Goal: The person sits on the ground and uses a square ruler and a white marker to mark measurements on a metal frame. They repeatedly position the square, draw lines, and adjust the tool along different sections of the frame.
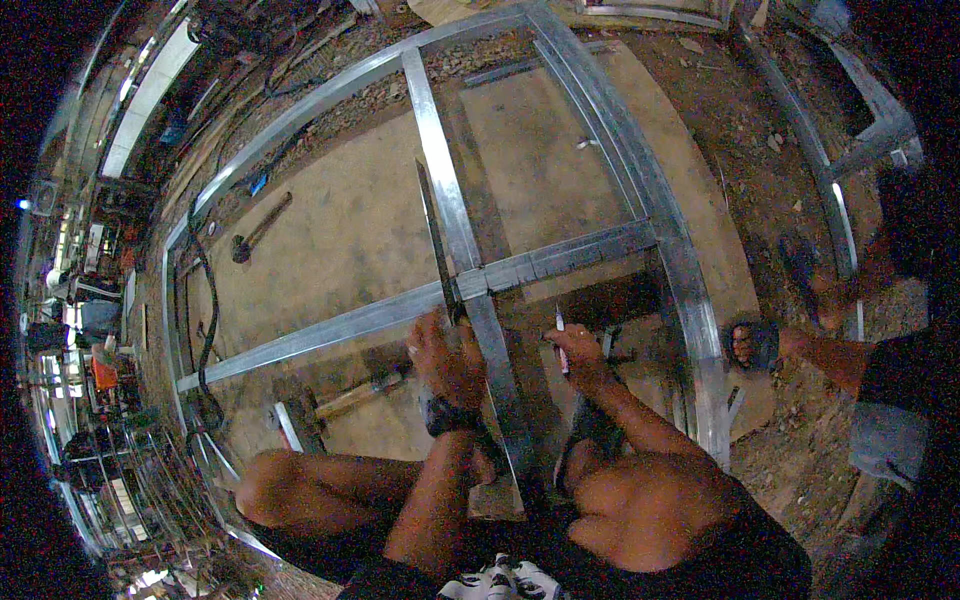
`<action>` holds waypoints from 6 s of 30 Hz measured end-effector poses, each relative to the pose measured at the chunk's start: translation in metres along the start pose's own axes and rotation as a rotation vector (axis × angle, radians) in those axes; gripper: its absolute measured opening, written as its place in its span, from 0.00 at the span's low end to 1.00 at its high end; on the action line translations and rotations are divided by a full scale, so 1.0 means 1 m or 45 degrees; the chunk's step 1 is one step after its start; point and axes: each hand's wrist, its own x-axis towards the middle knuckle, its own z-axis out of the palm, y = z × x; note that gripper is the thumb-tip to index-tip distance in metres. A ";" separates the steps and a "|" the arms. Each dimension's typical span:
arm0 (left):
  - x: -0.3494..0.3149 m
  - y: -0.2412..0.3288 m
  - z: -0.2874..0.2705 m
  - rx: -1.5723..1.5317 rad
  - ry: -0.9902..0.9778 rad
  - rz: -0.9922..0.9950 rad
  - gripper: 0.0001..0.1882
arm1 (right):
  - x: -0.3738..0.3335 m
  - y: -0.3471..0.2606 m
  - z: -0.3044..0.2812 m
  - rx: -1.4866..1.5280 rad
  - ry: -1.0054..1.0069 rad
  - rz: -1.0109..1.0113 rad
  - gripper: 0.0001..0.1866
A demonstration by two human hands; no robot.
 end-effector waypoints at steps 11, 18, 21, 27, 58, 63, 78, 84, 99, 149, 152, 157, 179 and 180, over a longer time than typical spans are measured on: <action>0.065 -0.071 0.053 -0.019 -0.496 -0.043 0.17 | 0.016 0.026 0.044 -0.344 0.134 -0.292 0.26; 0.026 0.018 -0.047 0.127 -0.113 -0.046 0.18 | 0.009 -0.081 -0.015 0.729 0.405 -0.036 0.16; 0.005 0.033 -0.040 0.034 -0.058 0.094 0.21 | 0.025 -0.097 -0.050 0.747 0.436 -0.140 0.17; 0.079 0.052 -0.132 -0.144 -0.710 0.048 0.15 | 0.026 -0.096 -0.093 0.106 0.492 -0.328 0.24; -0.014 -0.016 -0.033 -1.315 -0.831 -1.249 0.28 | 0.031 -0.029 -0.205 -0.484 0.579 -0.251 0.26; -0.051 0.025 -0.019 -1.076 -0.556 -1.061 0.24 | 0.012 -0.050 -0.153 0.535 0.522 0.276 0.22; -0.008 0.029 0.049 -0.206 -0.202 -0.163 0.43 | 0.048 -0.032 -0.044 1.863 1.034 1.205 0.28; 0.054 -0.009 0.060 0.152 -0.848 0.653 0.55 | 0.076 -0.032 -0.031 1.726 1.206 1.051 0.29; 0.039 -0.001 0.073 0.138 -0.716 0.587 0.56 | 0.067 0.000 -0.050 1.917 0.968 1.183 0.20; -0.018 0.089 0.108 -1.974 -0.448 -1.655 0.19 | 0.067 0.034 -0.052 1.804 1.067 1.155 0.13; -0.018 0.085 0.110 -1.994 -0.438 -1.703 0.18 | 0.067 0.034 -0.053 1.796 1.021 1.214 0.15; -0.027 0.075 0.127 -1.973 -0.511 -1.647 0.18 | 0.068 0.033 -0.053 1.834 1.048 1.103 0.16; -0.021 0.083 0.127 -1.727 -0.507 -1.712 0.17 | 0.068 0.039 -0.051 1.861 1.015 1.156 0.15; -0.016 0.088 0.117 -1.668 -0.494 -1.686 0.18 | 0.067 0.038 -0.054 1.854 1.000 1.198 0.12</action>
